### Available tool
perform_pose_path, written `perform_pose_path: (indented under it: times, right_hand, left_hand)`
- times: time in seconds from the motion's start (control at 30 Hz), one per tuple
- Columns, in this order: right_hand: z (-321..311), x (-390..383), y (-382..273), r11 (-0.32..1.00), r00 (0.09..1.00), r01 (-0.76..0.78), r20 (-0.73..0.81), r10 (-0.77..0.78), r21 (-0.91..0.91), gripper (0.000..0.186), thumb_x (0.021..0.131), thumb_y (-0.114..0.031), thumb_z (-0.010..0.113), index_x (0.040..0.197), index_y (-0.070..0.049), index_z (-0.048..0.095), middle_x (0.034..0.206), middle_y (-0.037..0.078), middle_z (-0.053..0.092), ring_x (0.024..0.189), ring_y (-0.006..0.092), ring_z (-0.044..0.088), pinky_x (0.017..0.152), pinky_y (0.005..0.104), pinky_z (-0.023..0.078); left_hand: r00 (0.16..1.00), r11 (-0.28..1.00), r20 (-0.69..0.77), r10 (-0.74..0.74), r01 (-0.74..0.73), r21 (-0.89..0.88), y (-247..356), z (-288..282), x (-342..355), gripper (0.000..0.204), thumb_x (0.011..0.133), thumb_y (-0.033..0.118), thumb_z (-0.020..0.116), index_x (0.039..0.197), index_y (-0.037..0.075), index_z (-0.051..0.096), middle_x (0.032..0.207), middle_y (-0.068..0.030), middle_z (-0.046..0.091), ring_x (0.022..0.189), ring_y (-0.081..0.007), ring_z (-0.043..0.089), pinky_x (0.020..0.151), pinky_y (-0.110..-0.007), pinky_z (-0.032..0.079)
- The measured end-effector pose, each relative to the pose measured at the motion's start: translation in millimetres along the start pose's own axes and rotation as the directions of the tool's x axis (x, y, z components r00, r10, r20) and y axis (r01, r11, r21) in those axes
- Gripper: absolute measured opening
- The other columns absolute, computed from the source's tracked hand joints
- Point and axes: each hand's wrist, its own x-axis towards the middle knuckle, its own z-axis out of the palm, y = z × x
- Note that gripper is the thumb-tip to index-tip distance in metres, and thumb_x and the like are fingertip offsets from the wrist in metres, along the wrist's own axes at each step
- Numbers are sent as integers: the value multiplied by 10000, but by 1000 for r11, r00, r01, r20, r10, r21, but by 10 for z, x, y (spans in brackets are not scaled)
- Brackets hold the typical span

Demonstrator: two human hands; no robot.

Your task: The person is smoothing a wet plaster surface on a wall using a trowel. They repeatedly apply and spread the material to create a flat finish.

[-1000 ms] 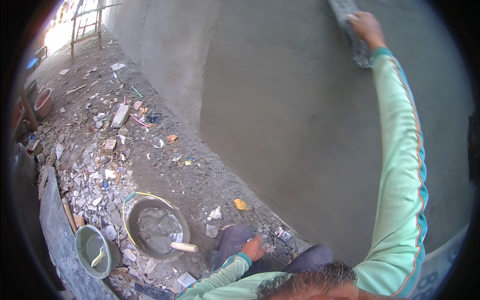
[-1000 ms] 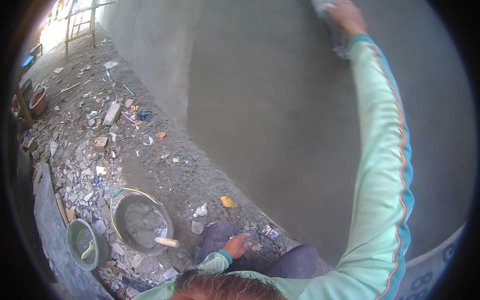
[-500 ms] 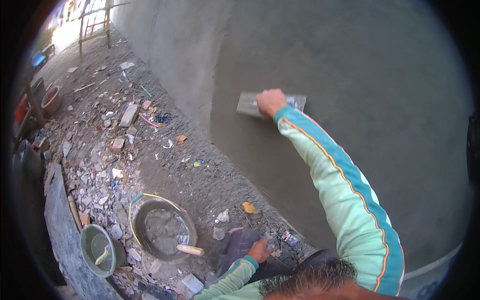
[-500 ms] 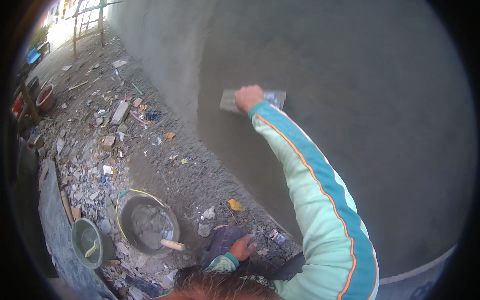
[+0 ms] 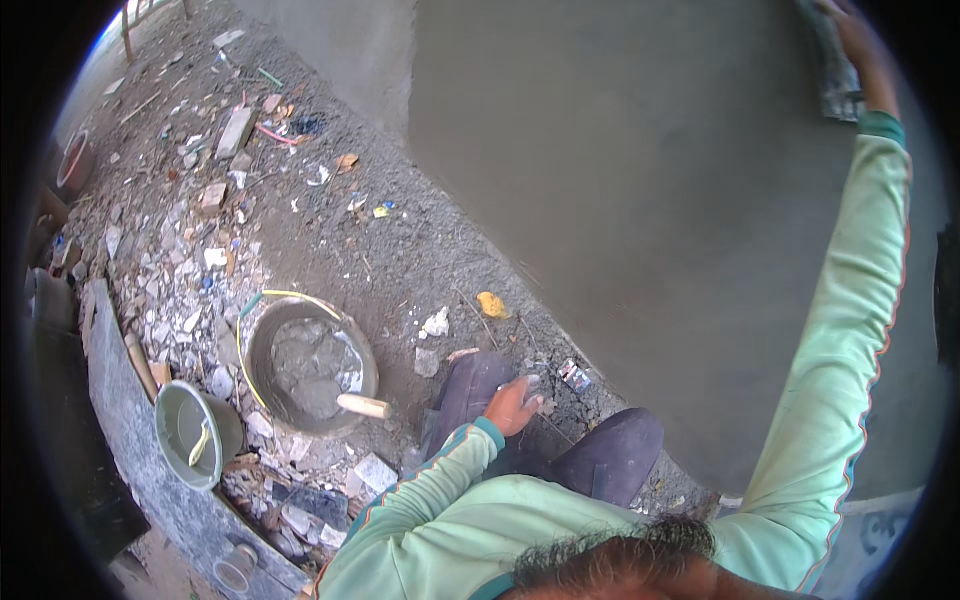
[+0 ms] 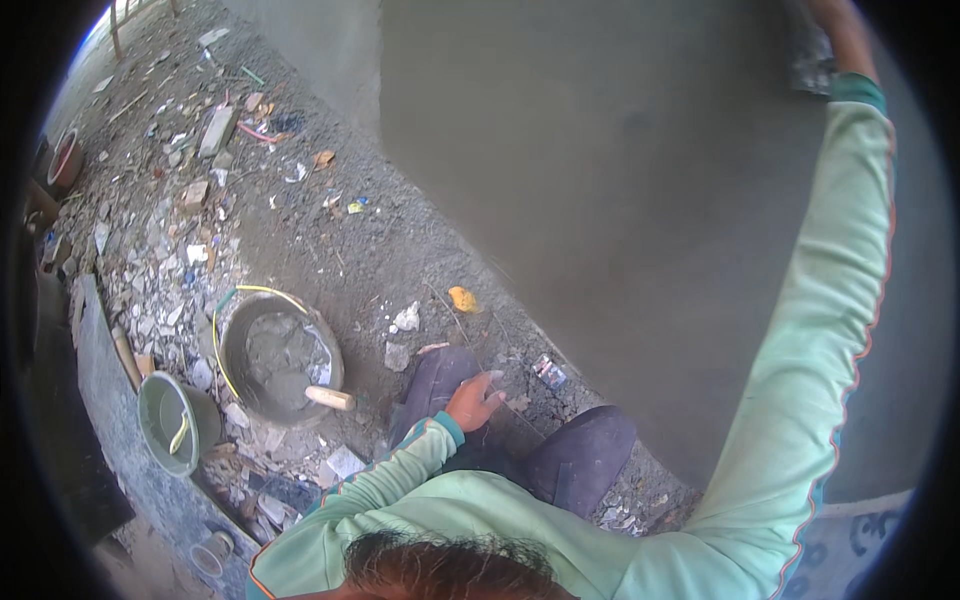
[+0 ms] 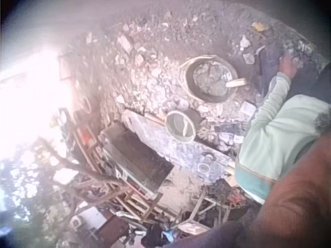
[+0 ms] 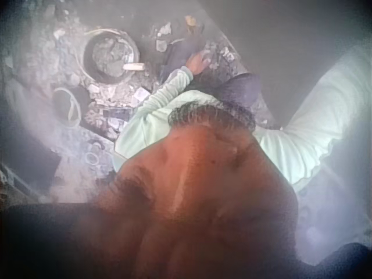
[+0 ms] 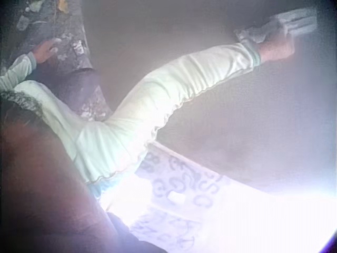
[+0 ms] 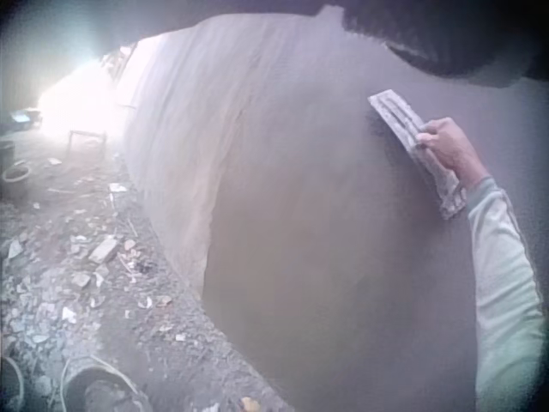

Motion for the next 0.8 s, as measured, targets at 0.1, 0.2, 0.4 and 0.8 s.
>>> perform_pose_path:
  times: [0.1, 0.2, 0.4, 0.8]
  right_hand:
    - [823, -718, -888, 949, 982, 86, 185, -30, -304, 354, 899, -298, 614, 1153, -86, 739, 1161, 216, 726, 1125, 386, 684, 981, 499, 539]
    - [1730, -1341, -1030, 898, 893, 314, 416, -170, -309, 289, 940, -295, 587, 1128, -116, 714, 1081, 161, 755, 1053, 364, 711, 880, 489, 580]
    - [2695, -2943, -831, 893, 767, 440, 558, -317, -98, 191, 908, -145, 559, 877, -77, 736, 855, 172, 755, 799, 366, 748, 674, 478, 597]
    - [1466, -5832, 968, 846, 440, 496, 897, -49, -197, 385, 965, -249, 540, 1308, -138, 675, 742, 100, 739, 674, 314, 739, 603, 528, 559]
  left_hand:
    - [998, 998, 16, -58, 58, -16, 38, -45, 19, 481, 960, 265, 675, 1333, -25, 589, 1227, -281, 668, 1095, -425, 665, 967, -477, 514]
    - [999, 1000, -32, -1, 1, 2, -105, 106, 47, 478, 964, 270, 672, 1335, -21, 591, 1217, -271, 669, 1040, -410, 669, 956, -477, 514]
    - [999, 997, -5, -33, 32, -73, -107, 173, 49, 489, 963, 273, 673, 1346, -18, 584, 1275, -276, 654, 1167, -430, 635, 1029, -486, 482]
    - [1000, 999, 2, -7, 7, -53, -115, 214, 92, 485, 961, 237, 682, 1371, -2, 581, 1282, -235, 677, 1111, -389, 686, 969, -442, 535]
